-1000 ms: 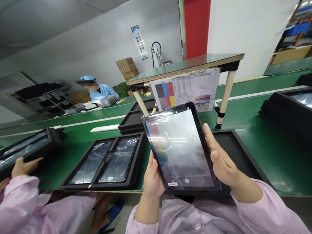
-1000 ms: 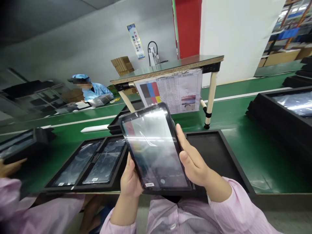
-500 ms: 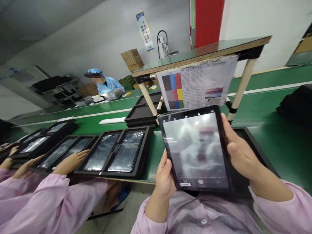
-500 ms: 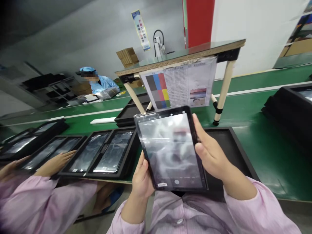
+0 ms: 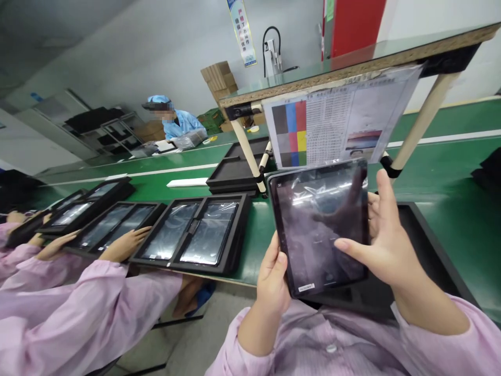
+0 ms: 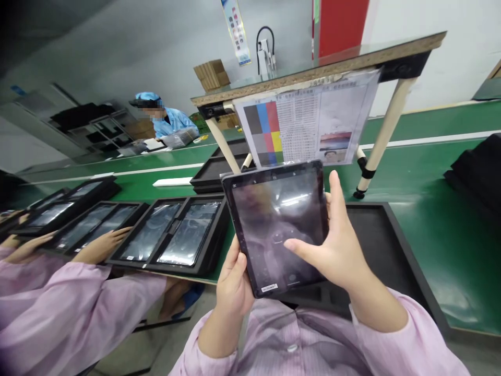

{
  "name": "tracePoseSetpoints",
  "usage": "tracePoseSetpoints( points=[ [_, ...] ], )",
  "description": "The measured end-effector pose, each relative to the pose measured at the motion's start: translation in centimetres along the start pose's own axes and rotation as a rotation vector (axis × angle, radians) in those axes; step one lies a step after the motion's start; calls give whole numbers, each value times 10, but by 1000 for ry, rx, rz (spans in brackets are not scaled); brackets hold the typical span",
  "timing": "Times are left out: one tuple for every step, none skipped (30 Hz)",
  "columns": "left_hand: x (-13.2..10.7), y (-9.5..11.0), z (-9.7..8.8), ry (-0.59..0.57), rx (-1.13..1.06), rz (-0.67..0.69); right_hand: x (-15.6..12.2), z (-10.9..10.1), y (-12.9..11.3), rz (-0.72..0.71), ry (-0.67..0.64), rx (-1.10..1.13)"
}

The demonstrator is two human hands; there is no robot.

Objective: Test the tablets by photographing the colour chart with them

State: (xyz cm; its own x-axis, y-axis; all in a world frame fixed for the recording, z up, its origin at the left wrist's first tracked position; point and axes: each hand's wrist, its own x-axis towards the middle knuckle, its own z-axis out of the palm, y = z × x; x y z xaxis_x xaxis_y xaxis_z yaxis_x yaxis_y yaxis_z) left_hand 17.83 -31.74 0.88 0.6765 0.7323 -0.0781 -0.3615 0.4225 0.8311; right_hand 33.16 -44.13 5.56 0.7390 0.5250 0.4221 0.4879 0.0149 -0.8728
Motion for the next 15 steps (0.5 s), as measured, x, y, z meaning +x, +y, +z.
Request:
tracePoseSetpoints(
  points=[
    [0,1,-1,7,-8,-14,1,-2,3,20,-36,123],
    [1,3,-3,13,-17,-27,1,-4,6,34,-65,229],
    [1,4,-4,18,-26,-36,1,-5,9,41,-87,310],
    [1,5,-4,27,-33,-42,1,-6,12,44,-112,359],
    [2,6,-5,38,-37,-45,0,-6,14,41,-134,384],
    [2,7,-6,49,-41,-46,-2,-6,16,34,-153,391],
    [3,8,-6,60,-44,-46,-3,-5,17,25,-172,390],
    [3,8,-7,69,-45,-48,-5,-5,18,15,-191,387],
    [4,8,-8,73,-46,-52,-6,-5,19,5,-210,384],
    [4,8,-9,76,-47,-54,-8,-5,19,-7,-226,383],
    [4,8,-10,79,-48,-56,-9,-5,19,-20,-238,384],
    [4,8,-11,80,-50,-56,-9,-5,18,-34,-249,381],
    [4,7,-12,77,-51,-55,-10,-6,18,-50,-254,374],
    [5,7,-12,72,-52,-55,-10,-6,18,-67,-256,367],
    [5,6,-12,64,-52,-57,-10,-6,18,-83,-257,360]
  ],
)
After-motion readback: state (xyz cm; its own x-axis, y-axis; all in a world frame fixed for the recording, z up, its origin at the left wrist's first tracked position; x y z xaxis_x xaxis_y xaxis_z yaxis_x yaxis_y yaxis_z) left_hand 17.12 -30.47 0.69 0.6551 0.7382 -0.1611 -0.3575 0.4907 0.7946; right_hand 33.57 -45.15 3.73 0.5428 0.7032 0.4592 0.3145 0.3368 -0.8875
